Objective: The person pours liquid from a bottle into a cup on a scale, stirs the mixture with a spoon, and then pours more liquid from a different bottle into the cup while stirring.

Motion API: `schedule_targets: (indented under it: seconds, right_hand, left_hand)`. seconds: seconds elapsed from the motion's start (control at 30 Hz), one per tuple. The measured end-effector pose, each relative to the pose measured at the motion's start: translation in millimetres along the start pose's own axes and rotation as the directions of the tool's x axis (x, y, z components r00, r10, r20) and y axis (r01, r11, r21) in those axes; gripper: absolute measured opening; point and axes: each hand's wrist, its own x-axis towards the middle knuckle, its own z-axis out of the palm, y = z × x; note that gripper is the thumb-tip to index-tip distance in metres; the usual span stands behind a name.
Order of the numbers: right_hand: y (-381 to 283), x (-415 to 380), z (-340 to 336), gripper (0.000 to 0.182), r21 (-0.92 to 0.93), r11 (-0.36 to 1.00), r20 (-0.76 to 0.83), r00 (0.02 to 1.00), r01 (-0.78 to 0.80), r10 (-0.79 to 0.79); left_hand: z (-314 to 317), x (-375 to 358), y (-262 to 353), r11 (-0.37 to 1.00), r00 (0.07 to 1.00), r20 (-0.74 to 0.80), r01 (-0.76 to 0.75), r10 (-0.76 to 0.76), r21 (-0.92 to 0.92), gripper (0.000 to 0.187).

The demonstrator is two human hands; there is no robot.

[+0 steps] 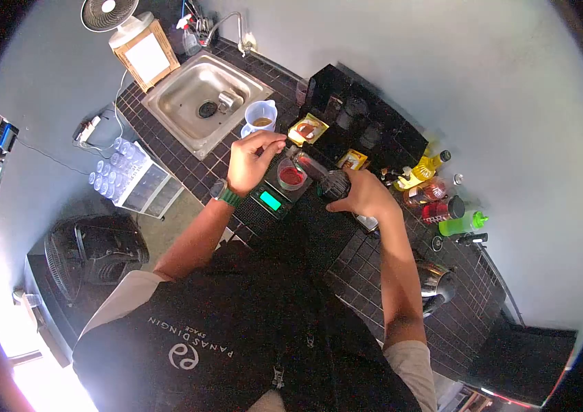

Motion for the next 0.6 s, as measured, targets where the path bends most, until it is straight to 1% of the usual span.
schedule_targets:
  seconds: [0.13, 0.23, 0.3, 0.43, 0.5, 0.6]
  right_hand:
    - [-2.9, 2.3, -4.0, 0.076, 0.023, 1.000, 0.025, 1.000, 0.007, -0.008]
    - [-5.0, 3.4, -7.5, 0.076, 0.001, 1.000, 0.032, 0.999, 0.023, -0.023]
    - [-6.0, 3.9, -9.1, 0.077, -0.023, 0.999, 0.035, 0.999, 0.024, -0.023]
    - [3.9, 7.8, -5.6, 0.077, -0.005, 0.999, 0.027, 0.999, 0.039, -0.039]
    - [3.3, 8.7, -7.3, 0.077, -0.057, 0.998, 0.050, 0.999, 0.008, -0.005]
    - [-20.7, 2.1, -20.8, 0.078, -0.098, 0.995, 0.063, 0.998, -0.019, 0.026]
  left_hand:
    - [-4.6, 0.0, 5.5, 0.998, 0.998, 0.025, 0.061, -0.060, -0.017, 0.013]
    - [-5.2, 1.5, 2.9, 0.999, 0.999, 0.010, 0.032, -0.032, -0.007, 0.013]
    - [-5.7, 2.3, 2.3, 1.000, 1.000, -0.013, -0.021, 0.022, 0.020, 0.013]
    - [-6.1, 2.6, 3.4, 1.000, 1.000, -0.014, -0.010, 0.010, 0.013, 0.013]
    - [-6.2, 2.8, 3.4, 1.000, 1.000, -0.024, -0.006, 0.006, 0.015, 0.013]
    - [-6.6, 2.2, 2.5, 1.000, 0.999, -0.027, -0.018, 0.018, 0.018, 0.013]
